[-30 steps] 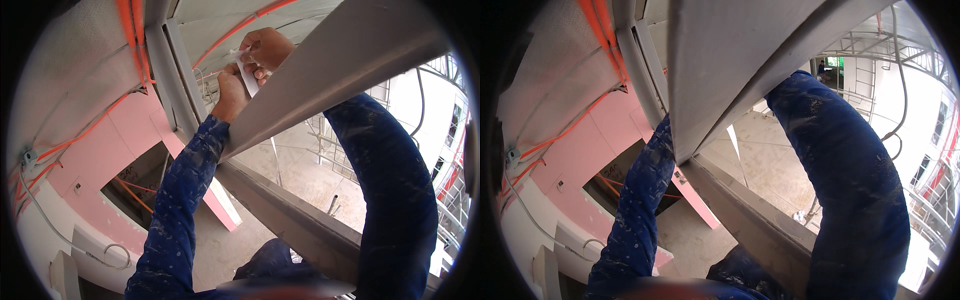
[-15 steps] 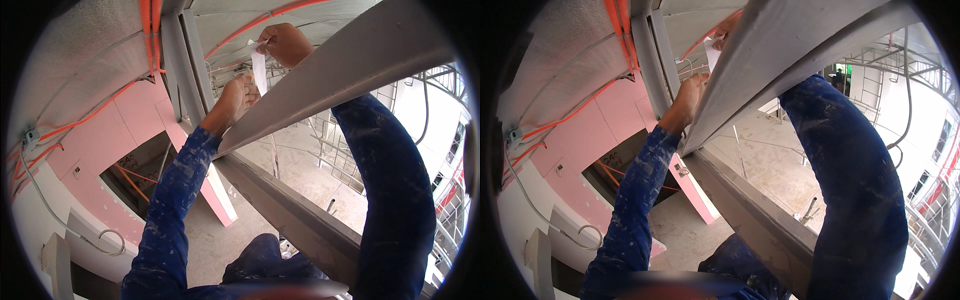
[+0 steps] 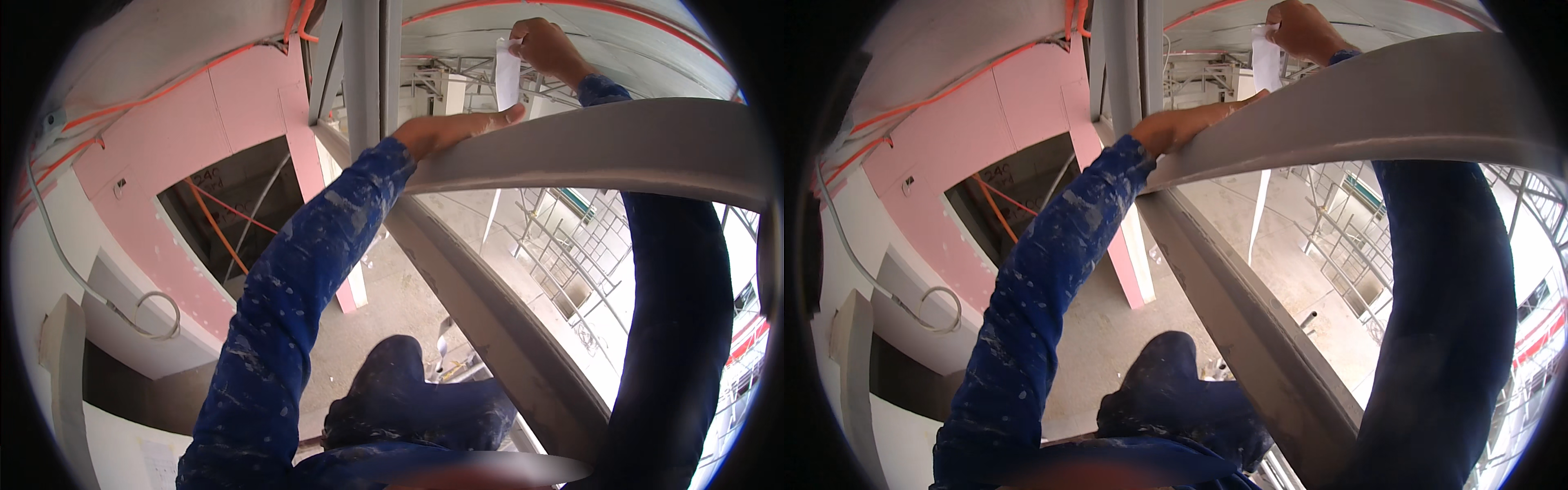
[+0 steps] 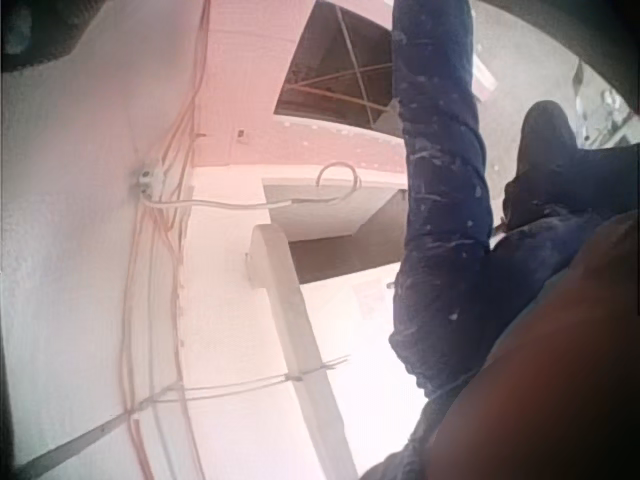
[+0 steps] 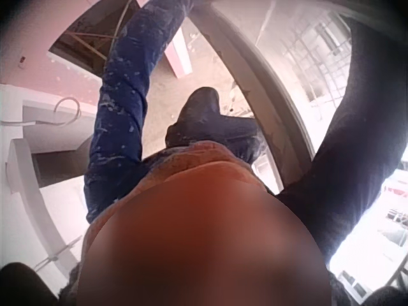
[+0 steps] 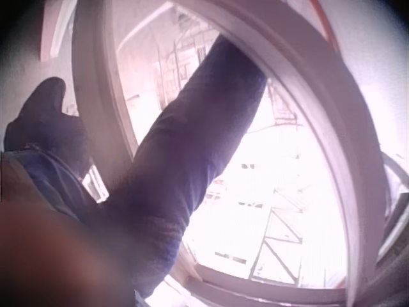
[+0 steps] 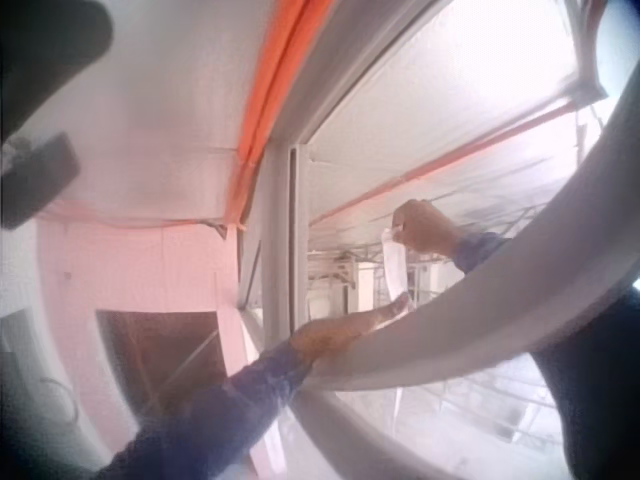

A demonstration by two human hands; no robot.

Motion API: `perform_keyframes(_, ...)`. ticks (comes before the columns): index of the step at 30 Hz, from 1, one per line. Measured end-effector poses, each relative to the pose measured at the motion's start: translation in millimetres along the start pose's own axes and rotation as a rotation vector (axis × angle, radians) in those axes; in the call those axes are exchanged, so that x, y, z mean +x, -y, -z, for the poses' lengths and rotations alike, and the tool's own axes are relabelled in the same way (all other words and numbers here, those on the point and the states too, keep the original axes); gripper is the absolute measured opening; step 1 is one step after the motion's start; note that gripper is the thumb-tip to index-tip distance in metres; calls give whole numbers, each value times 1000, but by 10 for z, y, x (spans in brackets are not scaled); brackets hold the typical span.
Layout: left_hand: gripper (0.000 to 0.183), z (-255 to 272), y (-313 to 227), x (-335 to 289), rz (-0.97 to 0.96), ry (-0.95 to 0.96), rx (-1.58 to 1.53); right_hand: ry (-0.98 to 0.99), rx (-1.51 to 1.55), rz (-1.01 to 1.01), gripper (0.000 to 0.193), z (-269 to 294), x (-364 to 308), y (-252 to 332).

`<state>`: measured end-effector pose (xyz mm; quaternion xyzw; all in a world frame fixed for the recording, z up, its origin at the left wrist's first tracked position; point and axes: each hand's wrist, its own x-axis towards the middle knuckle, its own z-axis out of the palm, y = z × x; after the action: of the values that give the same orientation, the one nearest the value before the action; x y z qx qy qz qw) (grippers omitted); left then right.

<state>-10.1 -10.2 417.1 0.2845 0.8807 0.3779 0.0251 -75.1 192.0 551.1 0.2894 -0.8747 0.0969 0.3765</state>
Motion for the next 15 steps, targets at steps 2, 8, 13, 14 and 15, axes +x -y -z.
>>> perform_keyframes(2, 74, 76, 99, 54, -187, -37, 30, 27, 62, -34, 21, -88, 19, 31)
perform_keyframes(8, 53, 114, 385, 149, -338, 150, 479, -48, 91, 41, 20, -308, -120, 39)
perform_keyframes(13, 62, 91, 246, 143, -426, 39, 263, -39, 103, 69, 20, -490, -150, 51)
perform_keyframes(14, 62, 59, 165, 95, -323, 8, 187, -46, 101, 71, 20, -519, -150, 53)
perform_keyframes(15, 61, 33, 103, 19, -222, -29, 107, -53, 103, 73, 20, -546, -139, 58)
